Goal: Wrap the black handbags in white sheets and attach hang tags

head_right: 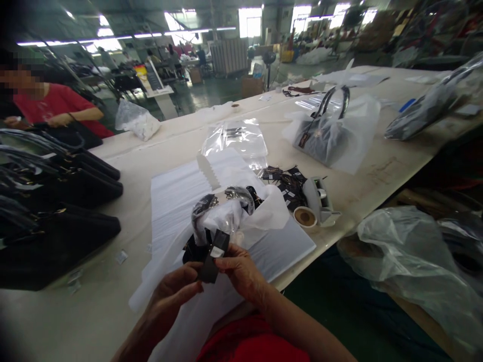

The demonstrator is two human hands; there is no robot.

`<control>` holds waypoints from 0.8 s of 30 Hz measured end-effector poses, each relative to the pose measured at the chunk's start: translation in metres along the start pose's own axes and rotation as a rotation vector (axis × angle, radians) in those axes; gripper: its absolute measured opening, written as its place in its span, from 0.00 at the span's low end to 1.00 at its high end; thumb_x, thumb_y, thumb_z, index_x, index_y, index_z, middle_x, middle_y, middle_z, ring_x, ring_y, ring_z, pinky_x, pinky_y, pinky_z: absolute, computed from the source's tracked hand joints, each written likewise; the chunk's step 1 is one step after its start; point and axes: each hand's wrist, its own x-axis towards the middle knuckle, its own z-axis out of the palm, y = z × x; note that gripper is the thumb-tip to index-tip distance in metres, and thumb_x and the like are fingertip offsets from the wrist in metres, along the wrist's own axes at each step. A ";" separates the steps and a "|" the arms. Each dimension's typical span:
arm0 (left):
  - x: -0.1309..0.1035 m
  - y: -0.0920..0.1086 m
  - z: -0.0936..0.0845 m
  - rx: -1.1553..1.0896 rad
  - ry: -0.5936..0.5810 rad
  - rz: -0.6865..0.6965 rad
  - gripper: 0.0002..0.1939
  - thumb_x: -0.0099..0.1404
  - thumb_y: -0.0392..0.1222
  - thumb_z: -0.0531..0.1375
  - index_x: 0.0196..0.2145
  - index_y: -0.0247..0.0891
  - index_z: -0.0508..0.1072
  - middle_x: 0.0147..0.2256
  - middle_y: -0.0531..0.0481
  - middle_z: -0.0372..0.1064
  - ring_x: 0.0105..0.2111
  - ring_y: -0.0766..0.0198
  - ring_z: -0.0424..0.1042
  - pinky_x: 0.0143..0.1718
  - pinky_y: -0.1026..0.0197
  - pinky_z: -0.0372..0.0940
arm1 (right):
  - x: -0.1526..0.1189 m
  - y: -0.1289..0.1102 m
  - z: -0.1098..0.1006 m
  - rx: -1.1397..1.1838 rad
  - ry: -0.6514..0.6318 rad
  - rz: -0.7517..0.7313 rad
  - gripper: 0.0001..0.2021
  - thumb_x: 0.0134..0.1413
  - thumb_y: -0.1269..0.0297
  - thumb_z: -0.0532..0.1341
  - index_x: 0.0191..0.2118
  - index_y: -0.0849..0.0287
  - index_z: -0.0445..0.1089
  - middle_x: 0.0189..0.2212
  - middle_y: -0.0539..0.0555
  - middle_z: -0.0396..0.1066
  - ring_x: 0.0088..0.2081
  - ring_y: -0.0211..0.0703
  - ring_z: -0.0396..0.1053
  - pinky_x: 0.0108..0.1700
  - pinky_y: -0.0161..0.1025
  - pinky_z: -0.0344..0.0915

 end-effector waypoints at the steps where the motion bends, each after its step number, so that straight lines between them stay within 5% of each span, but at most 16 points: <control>1: -0.001 0.000 -0.001 -0.016 0.016 -0.021 0.13 0.54 0.48 0.62 0.23 0.35 0.68 0.38 0.45 0.68 0.36 0.59 0.66 0.34 0.61 0.61 | 0.001 0.001 0.001 -0.002 0.013 -0.017 0.13 0.22 0.72 0.71 0.25 0.60 0.73 0.20 0.46 0.70 0.22 0.32 0.61 0.26 0.32 0.55; 12: -0.009 -0.001 -0.006 -0.019 0.134 -0.008 0.14 0.54 0.51 0.62 0.29 0.36 0.75 0.46 0.44 0.67 0.45 0.53 0.65 0.44 0.56 0.60 | 0.009 0.014 0.005 -0.075 0.100 -0.174 0.09 0.24 0.73 0.69 0.21 0.60 0.71 0.18 0.45 0.69 0.21 0.31 0.57 0.26 0.31 0.52; 18: -0.006 0.001 0.002 0.070 0.054 -0.073 0.21 0.53 0.49 0.65 0.44 0.39 0.74 0.53 0.44 0.59 0.41 0.56 0.69 0.43 0.57 0.65 | 0.011 0.020 0.009 -0.114 0.096 -0.220 0.09 0.27 0.70 0.69 0.20 0.60 0.69 0.17 0.44 0.66 0.21 0.32 0.57 0.26 0.32 0.52; 24: 0.004 -0.004 -0.003 0.016 0.141 0.006 0.17 0.53 0.49 0.65 0.39 0.38 0.76 0.44 0.46 0.66 0.41 0.58 0.69 0.41 0.63 0.66 | 0.007 0.020 0.006 -0.471 -0.123 -0.328 0.11 0.49 0.55 0.61 0.26 0.58 0.70 0.27 0.49 0.67 0.32 0.38 0.63 0.39 0.38 0.61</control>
